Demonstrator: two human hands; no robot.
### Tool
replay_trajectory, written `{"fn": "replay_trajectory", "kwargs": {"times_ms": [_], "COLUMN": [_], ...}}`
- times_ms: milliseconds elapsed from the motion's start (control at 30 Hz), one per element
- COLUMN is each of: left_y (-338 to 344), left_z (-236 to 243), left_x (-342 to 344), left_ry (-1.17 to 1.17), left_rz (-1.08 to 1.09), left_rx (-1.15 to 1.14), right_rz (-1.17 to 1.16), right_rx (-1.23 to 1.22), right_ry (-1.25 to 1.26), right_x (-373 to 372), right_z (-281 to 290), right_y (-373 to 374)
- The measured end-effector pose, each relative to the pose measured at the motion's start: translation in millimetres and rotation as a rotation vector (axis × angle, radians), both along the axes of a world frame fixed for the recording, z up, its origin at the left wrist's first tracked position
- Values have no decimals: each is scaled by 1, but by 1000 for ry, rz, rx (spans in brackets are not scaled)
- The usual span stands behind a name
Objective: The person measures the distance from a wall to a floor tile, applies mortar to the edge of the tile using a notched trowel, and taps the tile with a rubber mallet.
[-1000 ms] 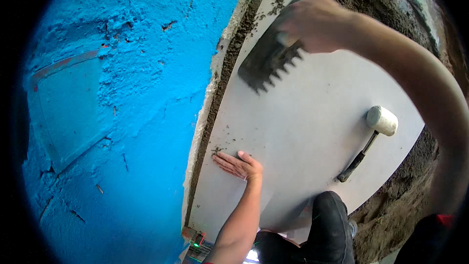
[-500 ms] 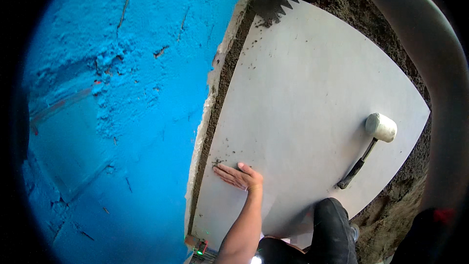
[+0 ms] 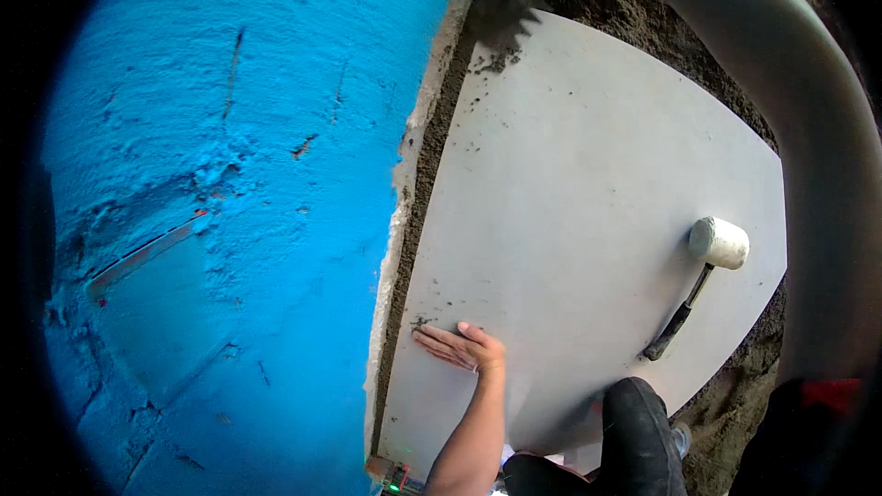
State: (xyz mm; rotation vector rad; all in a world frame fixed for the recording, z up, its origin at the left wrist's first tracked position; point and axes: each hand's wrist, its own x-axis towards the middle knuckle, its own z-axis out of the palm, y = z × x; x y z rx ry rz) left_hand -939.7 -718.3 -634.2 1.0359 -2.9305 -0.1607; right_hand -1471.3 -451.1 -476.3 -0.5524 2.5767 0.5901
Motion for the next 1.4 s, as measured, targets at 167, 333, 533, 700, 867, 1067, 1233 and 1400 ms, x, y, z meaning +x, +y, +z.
{"fn": "replay_trajectory", "kwargs": {"times_ms": [167, 333, 533, 700, 867, 1067, 1233, 1400], "left_y": [-1, -1, 1, -1, -1, 4, 0, 5], "left_z": [2, 5, -1, 2, 3, -4, 2, 3], "left_x": [-1, -2, 2, 0, -2, 1, 0, -5], "left_ry": [15, -4, -5, 1, -7, -37, -2, 1], "left_rz": [5, 44, 20, 27, 37, 33, 34, 34], "left_rx": [10, 12, 11, 5, 24, 48, 25, 11], "right_rz": [-41, 109, 12, -44, 80, 25, -80, -70], "right_rx": [-8, -167, -75, -36, -172, -126, -110, -342], "right_ry": [12, 110, 41, 17, 73, 38, 30, 17], "right_x": [-4, 22, 12, 6, 30, 24, 22, 112], "right_z": [11, -20, -20, 3, -20, -33, -15, -30], "right_y": [14, -21, -6, 8, -14, -12, 25, 55]}}
